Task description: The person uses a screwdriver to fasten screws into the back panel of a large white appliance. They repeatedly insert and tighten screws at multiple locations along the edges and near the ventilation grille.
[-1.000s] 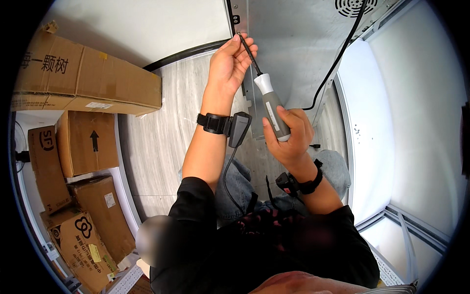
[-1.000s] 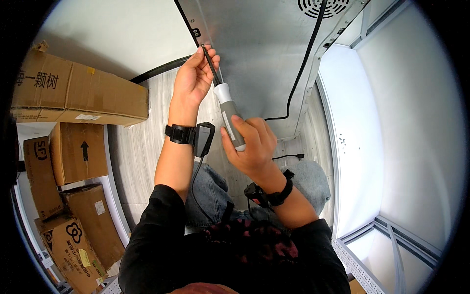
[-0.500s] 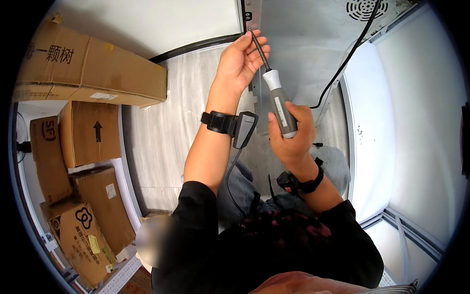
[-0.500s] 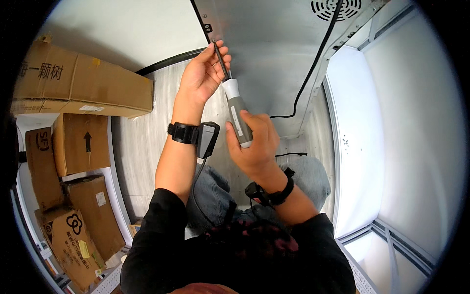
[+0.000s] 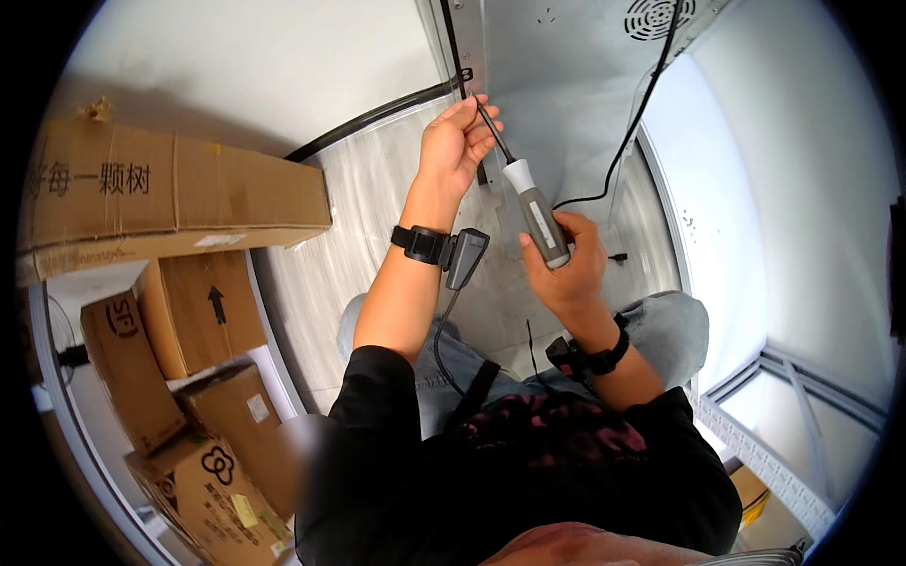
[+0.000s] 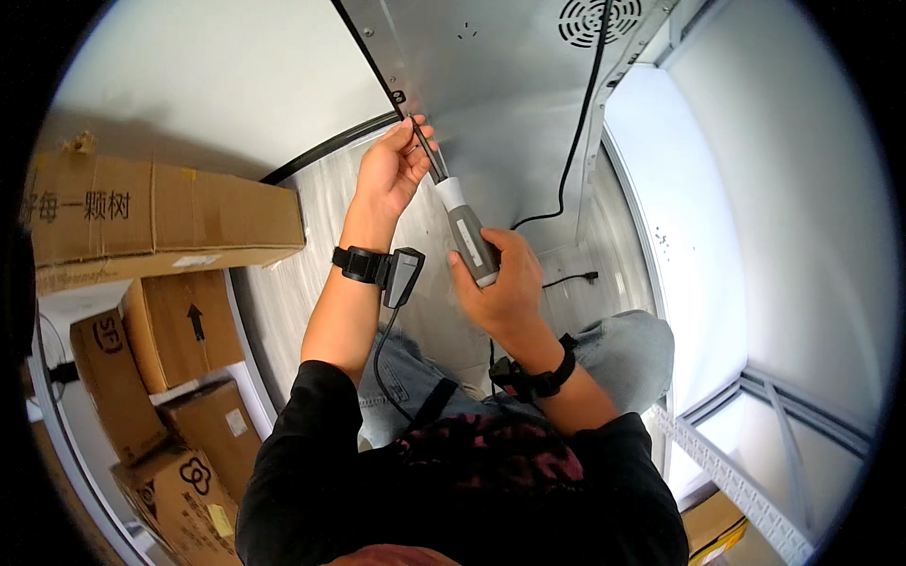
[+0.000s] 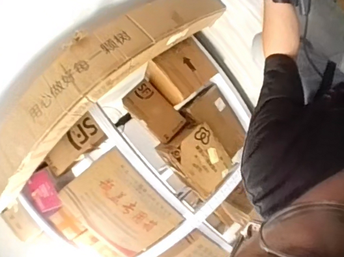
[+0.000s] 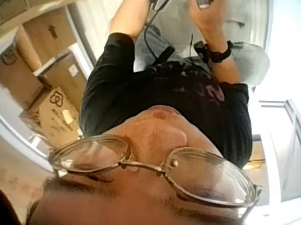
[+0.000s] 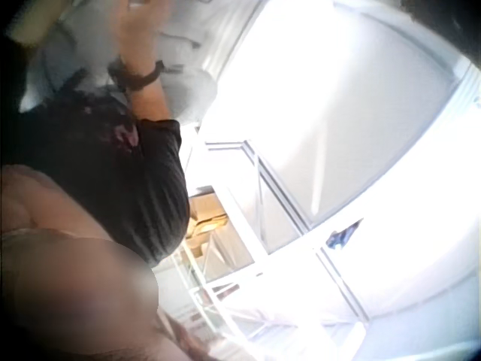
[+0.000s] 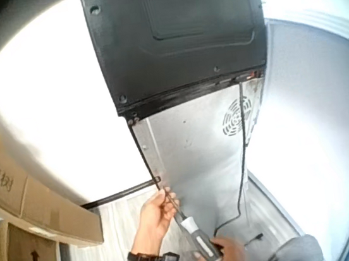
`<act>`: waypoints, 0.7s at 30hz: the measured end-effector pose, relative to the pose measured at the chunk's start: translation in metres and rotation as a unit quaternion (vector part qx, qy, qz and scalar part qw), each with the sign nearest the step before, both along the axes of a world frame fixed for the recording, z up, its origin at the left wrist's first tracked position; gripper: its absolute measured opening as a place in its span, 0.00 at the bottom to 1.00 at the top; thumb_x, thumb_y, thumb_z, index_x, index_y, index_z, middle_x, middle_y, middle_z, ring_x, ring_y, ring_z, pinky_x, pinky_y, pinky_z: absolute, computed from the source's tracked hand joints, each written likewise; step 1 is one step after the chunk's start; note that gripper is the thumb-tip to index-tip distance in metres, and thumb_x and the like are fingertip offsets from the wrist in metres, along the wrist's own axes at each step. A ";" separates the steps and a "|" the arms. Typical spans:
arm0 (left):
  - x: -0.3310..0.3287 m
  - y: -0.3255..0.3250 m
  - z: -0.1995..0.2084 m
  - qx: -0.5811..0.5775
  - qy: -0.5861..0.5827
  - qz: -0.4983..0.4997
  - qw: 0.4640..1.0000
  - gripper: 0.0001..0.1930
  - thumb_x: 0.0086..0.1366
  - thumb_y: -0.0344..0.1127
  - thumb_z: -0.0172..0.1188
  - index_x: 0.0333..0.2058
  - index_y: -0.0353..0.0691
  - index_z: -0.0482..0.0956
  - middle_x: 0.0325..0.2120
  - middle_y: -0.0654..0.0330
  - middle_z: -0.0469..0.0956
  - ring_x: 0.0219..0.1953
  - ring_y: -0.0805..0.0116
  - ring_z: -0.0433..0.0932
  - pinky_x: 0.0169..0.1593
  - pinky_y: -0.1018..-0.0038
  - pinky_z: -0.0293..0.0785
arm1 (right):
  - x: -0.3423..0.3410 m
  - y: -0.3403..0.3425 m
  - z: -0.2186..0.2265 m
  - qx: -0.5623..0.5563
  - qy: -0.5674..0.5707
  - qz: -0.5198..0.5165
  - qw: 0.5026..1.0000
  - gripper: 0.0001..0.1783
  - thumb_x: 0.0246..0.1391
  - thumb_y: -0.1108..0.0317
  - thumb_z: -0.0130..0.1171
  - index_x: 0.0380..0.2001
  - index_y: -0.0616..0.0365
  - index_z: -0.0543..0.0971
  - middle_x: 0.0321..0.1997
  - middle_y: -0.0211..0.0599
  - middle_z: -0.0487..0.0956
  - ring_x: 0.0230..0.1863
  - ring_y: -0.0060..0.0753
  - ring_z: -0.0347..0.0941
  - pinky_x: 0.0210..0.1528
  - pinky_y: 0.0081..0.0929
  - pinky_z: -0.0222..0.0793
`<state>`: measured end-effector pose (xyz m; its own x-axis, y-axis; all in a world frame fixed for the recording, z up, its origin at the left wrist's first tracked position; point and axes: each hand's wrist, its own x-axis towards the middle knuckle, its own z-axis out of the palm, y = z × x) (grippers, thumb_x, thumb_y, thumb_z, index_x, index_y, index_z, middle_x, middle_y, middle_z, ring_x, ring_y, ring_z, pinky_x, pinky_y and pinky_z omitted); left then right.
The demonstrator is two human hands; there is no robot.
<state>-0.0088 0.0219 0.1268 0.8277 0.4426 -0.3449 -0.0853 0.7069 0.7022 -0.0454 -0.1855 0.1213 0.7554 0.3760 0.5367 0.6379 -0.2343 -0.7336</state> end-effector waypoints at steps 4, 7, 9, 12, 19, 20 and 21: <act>0.000 0.006 -0.001 0.006 0.015 -0.030 0.999 0.12 0.69 0.36 0.48 0.43 0.34 0.73 0.32 0.57 0.79 0.28 0.69 0.80 0.27 0.80 0.77 | -0.009 0.009 0.013 0.004 -0.033 -0.072 0.997 0.19 0.44 0.72 0.65 0.39 0.63 0.71 0.33 0.44 0.73 0.29 0.43 0.72 0.30 0.33 0.68; -0.003 0.007 -0.001 0.000 0.007 -0.050 0.999 0.11 0.68 0.36 0.48 0.43 0.35 0.73 0.33 0.57 0.79 0.30 0.69 0.80 0.29 0.79 0.77 | -0.016 0.015 0.007 0.028 -0.025 -0.126 0.991 0.16 0.49 0.70 0.63 0.40 0.64 0.72 0.33 0.45 0.73 0.29 0.43 0.71 0.31 0.32 0.68; -0.006 0.010 0.000 -0.001 -0.012 -0.075 0.997 0.12 0.69 0.35 0.47 0.45 0.36 0.72 0.35 0.58 0.79 0.31 0.69 0.79 0.32 0.78 0.77 | -0.020 0.018 -0.005 0.050 0.040 -0.140 0.988 0.16 0.52 0.68 0.61 0.40 0.65 0.72 0.34 0.45 0.73 0.29 0.43 0.71 0.31 0.32 0.68; -0.011 0.011 0.002 -0.001 -0.036 -0.113 0.993 0.12 0.69 0.34 0.46 0.47 0.36 0.72 0.35 0.59 0.79 0.33 0.70 0.79 0.33 0.77 0.77 | -0.027 0.020 -0.016 0.062 0.165 -0.144 0.974 0.16 0.55 0.66 0.59 0.42 0.65 0.71 0.36 0.45 0.73 0.30 0.41 0.71 0.32 0.30 0.68; -0.009 0.010 -0.003 0.040 0.000 -0.119 0.992 0.12 0.70 0.35 0.45 0.47 0.37 0.72 0.35 0.59 0.79 0.34 0.71 0.78 0.34 0.77 0.75 | -0.031 0.025 -0.008 0.096 0.063 -0.125 0.985 0.27 0.55 0.63 0.59 0.52 0.64 0.61 0.42 0.44 0.70 0.33 0.37 0.72 0.40 0.29 0.68; -0.008 0.010 -0.004 0.032 -0.001 -0.118 0.992 0.13 0.70 0.35 0.45 0.47 0.37 0.72 0.35 0.59 0.79 0.33 0.71 0.78 0.34 0.77 0.75 | -0.030 0.026 -0.013 0.119 0.036 -0.124 0.984 0.28 0.55 0.63 0.59 0.53 0.64 0.60 0.42 0.43 0.70 0.33 0.37 0.71 0.41 0.29 0.68; -0.007 0.009 -0.003 0.032 0.000 -0.117 0.993 0.13 0.70 0.35 0.45 0.47 0.37 0.73 0.35 0.59 0.79 0.33 0.71 0.78 0.34 0.77 0.75 | -0.032 0.024 -0.016 0.114 0.067 -0.133 0.982 0.28 0.56 0.63 0.59 0.52 0.64 0.60 0.42 0.43 0.69 0.34 0.36 0.71 0.42 0.29 0.67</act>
